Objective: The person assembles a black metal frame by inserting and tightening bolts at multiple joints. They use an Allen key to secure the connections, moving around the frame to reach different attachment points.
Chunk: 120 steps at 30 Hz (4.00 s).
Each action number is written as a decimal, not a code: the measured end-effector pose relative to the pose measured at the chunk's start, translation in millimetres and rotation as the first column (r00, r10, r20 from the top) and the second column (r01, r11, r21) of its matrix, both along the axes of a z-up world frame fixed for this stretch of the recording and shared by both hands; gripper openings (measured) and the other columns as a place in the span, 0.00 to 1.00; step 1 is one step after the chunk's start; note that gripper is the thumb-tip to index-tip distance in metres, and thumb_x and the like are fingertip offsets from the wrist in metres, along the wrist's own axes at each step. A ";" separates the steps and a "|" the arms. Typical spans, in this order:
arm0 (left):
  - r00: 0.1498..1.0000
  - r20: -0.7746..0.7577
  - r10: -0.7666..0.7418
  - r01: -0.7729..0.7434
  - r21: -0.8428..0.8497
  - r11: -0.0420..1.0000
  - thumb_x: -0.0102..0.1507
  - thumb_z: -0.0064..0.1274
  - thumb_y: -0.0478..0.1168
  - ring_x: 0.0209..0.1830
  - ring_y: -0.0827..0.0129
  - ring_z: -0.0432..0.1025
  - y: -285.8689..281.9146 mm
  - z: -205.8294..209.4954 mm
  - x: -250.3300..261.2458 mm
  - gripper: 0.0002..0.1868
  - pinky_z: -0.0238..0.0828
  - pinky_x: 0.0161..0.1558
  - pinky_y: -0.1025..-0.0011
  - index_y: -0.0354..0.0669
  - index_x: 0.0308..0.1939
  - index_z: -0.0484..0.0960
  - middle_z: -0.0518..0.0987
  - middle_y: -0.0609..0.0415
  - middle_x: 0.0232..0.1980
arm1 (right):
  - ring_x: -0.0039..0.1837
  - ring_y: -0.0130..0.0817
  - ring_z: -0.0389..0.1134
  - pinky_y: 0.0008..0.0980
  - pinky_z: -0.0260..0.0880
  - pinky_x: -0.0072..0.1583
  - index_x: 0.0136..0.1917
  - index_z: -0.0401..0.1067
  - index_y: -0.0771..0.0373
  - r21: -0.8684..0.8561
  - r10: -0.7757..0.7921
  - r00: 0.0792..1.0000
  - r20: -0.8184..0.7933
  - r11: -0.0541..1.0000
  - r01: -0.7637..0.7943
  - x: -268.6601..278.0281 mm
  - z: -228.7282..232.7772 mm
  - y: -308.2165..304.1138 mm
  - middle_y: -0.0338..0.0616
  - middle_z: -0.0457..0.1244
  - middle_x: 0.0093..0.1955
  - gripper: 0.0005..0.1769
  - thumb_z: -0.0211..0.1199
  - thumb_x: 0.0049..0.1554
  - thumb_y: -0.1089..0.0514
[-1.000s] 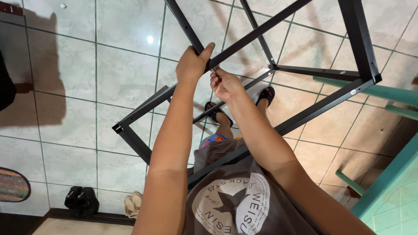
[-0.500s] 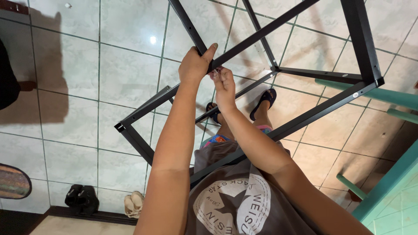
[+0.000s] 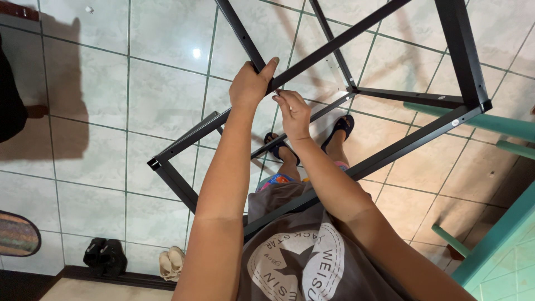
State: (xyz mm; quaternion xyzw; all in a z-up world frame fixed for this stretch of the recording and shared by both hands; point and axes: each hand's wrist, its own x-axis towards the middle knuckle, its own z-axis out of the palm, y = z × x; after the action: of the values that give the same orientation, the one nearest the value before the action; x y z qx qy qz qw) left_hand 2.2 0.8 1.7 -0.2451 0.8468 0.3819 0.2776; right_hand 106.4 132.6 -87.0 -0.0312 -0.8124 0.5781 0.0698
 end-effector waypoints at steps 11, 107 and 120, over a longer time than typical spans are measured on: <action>1.000 -0.003 0.004 -0.004 0.004 1.000 0.55 0.50 0.73 0.43 0.60 0.81 0.0 1.4 0.1 0.35 0.73 0.49 0.64 0.46 0.41 0.84 0.86 0.53 0.38 | 0.50 0.31 0.73 0.27 0.74 0.52 0.54 0.68 0.71 -0.382 -0.048 0.985 0.166 0.918 0.110 4.4 -11.3 -18.6 0.50 0.72 0.49 0.08 0.59 0.68 0.62; 0.398 -0.070 -0.915 0.901 -0.156 0.404 0.64 0.51 0.66 0.43 0.47 0.77 -4.4 -15.4 333.5 0.32 0.71 0.50 0.50 0.37 0.39 0.84 0.82 0.40 0.36 | 0.43 0.55 0.70 0.54 0.70 0.46 0.45 0.70 0.59 0.717 0.450 0.796 0.405 0.383 -0.582 141.1 82.4 136.1 0.50 0.69 0.43 0.08 0.58 0.60 0.53; 0.520 -0.138 -0.843 0.848 0.205 0.489 0.64 0.46 0.65 0.45 0.48 0.79 259.6 -66.0 275.1 0.32 0.74 0.48 0.53 0.39 0.52 0.79 0.85 0.41 0.41 | 0.46 0.33 0.73 0.30 0.74 0.49 0.63 0.73 0.67 0.312 -0.449 0.891 -0.072 0.838 0.448 288.8 148.7 260.4 0.48 0.69 0.48 0.13 0.54 0.67 0.69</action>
State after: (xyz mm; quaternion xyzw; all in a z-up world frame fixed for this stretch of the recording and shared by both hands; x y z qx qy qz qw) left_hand 277.3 260.4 -64.3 0.2414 0.8059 0.3011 0.4490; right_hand 395.2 393.0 61.6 -0.2095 -0.8655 0.4059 0.2057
